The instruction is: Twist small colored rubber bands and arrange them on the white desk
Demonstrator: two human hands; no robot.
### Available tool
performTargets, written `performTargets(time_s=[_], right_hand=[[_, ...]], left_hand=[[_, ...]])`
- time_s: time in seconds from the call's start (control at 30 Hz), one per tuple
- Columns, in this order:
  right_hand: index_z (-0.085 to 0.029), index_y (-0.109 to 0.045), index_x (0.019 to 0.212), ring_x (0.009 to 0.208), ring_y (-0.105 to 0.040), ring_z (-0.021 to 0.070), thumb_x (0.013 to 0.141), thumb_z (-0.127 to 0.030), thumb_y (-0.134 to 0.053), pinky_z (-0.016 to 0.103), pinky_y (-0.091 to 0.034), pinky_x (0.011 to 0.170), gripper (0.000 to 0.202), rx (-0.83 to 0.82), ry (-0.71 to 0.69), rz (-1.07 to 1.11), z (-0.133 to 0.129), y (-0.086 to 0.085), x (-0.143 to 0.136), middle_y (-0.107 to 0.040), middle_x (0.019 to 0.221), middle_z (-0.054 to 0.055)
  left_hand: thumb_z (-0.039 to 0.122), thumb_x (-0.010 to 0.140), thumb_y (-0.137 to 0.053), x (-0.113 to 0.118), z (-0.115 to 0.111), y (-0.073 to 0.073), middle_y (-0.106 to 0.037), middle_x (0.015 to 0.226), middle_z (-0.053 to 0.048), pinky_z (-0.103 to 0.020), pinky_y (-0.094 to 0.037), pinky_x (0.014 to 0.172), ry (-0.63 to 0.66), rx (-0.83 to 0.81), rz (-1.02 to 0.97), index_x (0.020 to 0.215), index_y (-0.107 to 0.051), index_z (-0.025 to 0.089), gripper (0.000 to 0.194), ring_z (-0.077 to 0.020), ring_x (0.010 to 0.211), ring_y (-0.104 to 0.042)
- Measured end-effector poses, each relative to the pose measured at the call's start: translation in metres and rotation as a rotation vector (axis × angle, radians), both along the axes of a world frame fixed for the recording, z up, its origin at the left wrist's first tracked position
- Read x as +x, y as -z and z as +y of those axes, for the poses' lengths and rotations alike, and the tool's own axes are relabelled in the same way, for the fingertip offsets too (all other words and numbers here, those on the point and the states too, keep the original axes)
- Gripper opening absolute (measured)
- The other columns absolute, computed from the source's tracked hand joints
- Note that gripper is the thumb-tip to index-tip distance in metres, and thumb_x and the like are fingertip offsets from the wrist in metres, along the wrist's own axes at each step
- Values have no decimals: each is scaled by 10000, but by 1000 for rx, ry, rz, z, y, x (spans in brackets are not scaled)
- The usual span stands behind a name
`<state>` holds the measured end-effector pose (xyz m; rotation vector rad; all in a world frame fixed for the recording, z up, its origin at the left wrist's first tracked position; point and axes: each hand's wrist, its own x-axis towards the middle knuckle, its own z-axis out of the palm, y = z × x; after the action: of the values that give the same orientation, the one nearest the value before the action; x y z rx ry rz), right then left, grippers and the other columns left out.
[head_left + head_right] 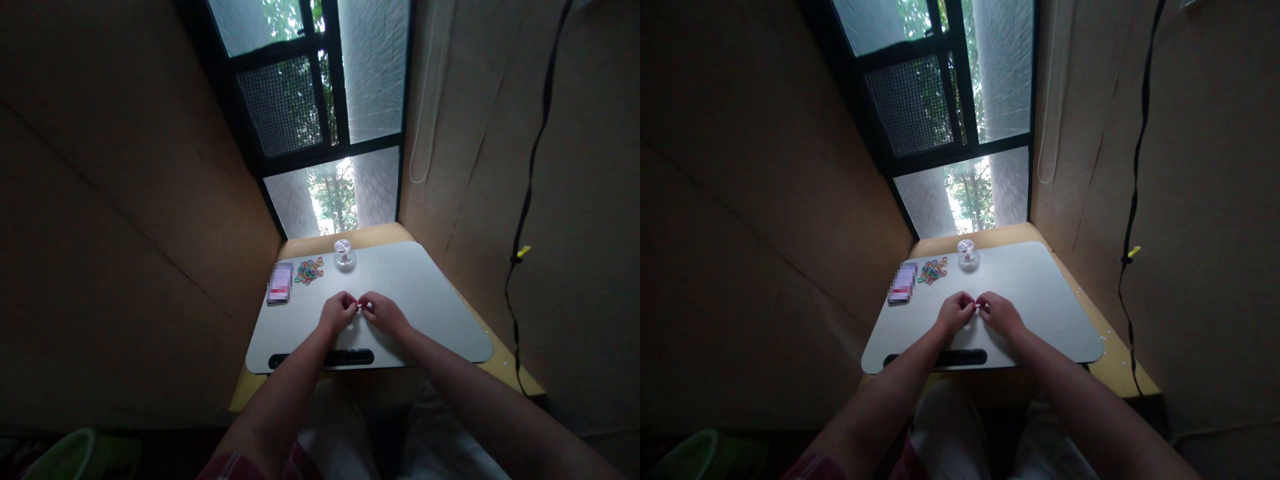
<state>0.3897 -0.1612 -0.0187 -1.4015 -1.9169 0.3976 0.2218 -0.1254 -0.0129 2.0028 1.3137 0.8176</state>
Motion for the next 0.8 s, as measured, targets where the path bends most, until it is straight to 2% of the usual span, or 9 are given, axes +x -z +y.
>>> performTargets(time_s=[0.47, 0.8], right_hand=[[-200, -637, 868, 752, -563, 148, 779, -170, -519, 263, -431, 707, 150, 23, 8, -43, 2, 2, 2, -640, 861, 34], [-198, -630, 839, 707, -558, 158, 772, -228, -513, 271, -434, 671, 137, 39, -7, -84, 3, 5, 6, -632, 827, 39]], left_hand=[[304, 774, -573, 1, -1, 1, -650, 700, 13, -208, -390, 574, 14, 50, 48, 799, -641, 176, 148, -89, 600, -540], [301, 771, -569, 0, -9, -5, -685, 779, 4, -205, -439, 618, 44, 47, 43, 877, -665, 185, 184, -98, 660, -583]])
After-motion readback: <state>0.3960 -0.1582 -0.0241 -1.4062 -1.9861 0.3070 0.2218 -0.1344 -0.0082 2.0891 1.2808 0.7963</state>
